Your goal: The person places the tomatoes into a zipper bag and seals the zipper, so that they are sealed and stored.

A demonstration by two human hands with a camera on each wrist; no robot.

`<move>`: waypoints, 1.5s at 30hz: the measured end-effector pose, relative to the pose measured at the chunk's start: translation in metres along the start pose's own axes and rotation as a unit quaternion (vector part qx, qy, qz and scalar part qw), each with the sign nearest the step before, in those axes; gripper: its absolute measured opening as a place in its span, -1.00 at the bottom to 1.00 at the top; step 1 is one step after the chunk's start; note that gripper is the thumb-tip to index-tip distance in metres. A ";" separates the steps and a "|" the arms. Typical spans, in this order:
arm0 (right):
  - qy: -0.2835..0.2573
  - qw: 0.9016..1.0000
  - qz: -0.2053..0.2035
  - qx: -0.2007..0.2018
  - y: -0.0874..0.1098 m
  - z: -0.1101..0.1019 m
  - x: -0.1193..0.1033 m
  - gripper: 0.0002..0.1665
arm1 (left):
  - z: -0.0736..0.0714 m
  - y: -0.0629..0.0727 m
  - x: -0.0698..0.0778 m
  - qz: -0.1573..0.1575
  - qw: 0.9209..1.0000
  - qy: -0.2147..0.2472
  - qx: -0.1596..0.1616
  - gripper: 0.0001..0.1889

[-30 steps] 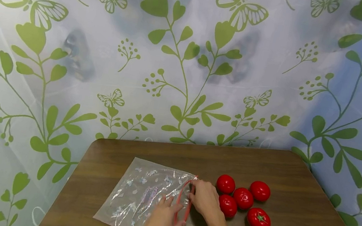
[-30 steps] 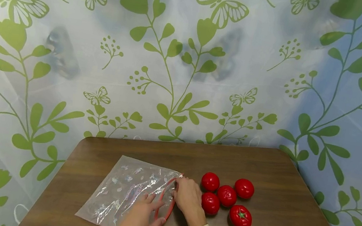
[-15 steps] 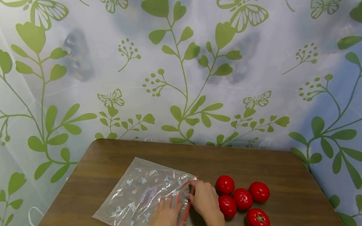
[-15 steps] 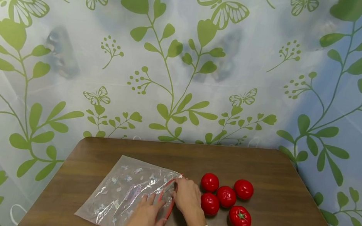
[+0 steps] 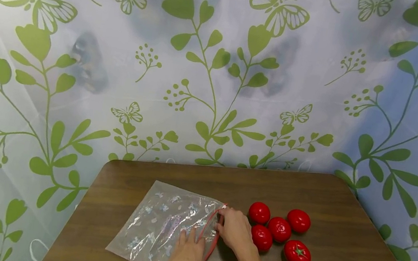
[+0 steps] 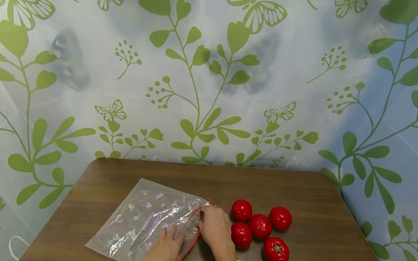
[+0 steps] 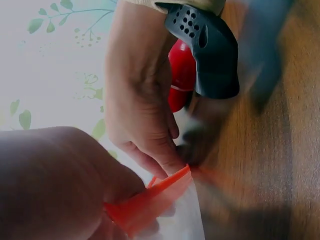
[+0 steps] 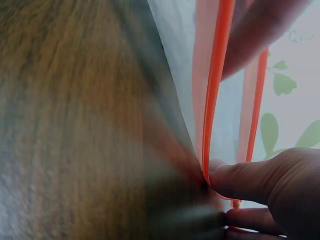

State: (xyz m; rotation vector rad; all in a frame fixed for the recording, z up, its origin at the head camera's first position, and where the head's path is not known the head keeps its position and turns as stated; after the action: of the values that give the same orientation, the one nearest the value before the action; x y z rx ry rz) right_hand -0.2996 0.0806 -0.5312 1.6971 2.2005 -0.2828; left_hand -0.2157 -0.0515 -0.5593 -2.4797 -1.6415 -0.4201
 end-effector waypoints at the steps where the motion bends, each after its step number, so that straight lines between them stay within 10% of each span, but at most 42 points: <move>1: 0.000 1.000 0.000 -0.001 0.000 0.000 0.000 -0.64 | -0.003 0.001 0.002 -0.005 1.000 0.006 -0.022 -0.52; 6: -0.002 1.000 0.001 -0.003 0.000 0.001 0.001 -0.66 | -0.025 0.008 0.015 -0.034 0.993 0.032 -0.107 -0.31; 16: -0.003 1.000 0.004 -0.016 -0.001 0.003 0.002 -0.68 | -0.038 0.006 0.021 -0.072 0.997 -0.006 -0.024 -0.28; 25: 0.004 0.999 0.014 -0.032 -0.003 0.003 0.002 -0.53 | -0.032 0.003 0.022 -0.124 0.992 -0.017 -0.021 0.01; 45: 0.007 0.999 0.006 -0.036 -0.003 0.005 0.005 -0.54 | -0.005 -0.004 0.013 -0.108 0.992 -0.006 -0.062 -0.02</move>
State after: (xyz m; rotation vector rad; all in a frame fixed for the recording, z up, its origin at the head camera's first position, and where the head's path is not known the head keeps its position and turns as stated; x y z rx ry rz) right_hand -0.3033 0.0820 -0.5375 1.6781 2.1826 -0.1878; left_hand -0.2159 -0.0397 -0.5503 -2.3999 -1.9553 -0.5502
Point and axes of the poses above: each hand's wrist, its own y-axis away from the middle knuckle, its own z-axis out of the palm, x = y × z, the point moved 8 cm from there along -y, towards the middle knuckle, and after that the axes turned 15 degrees about -x, right-handed, at the moved point
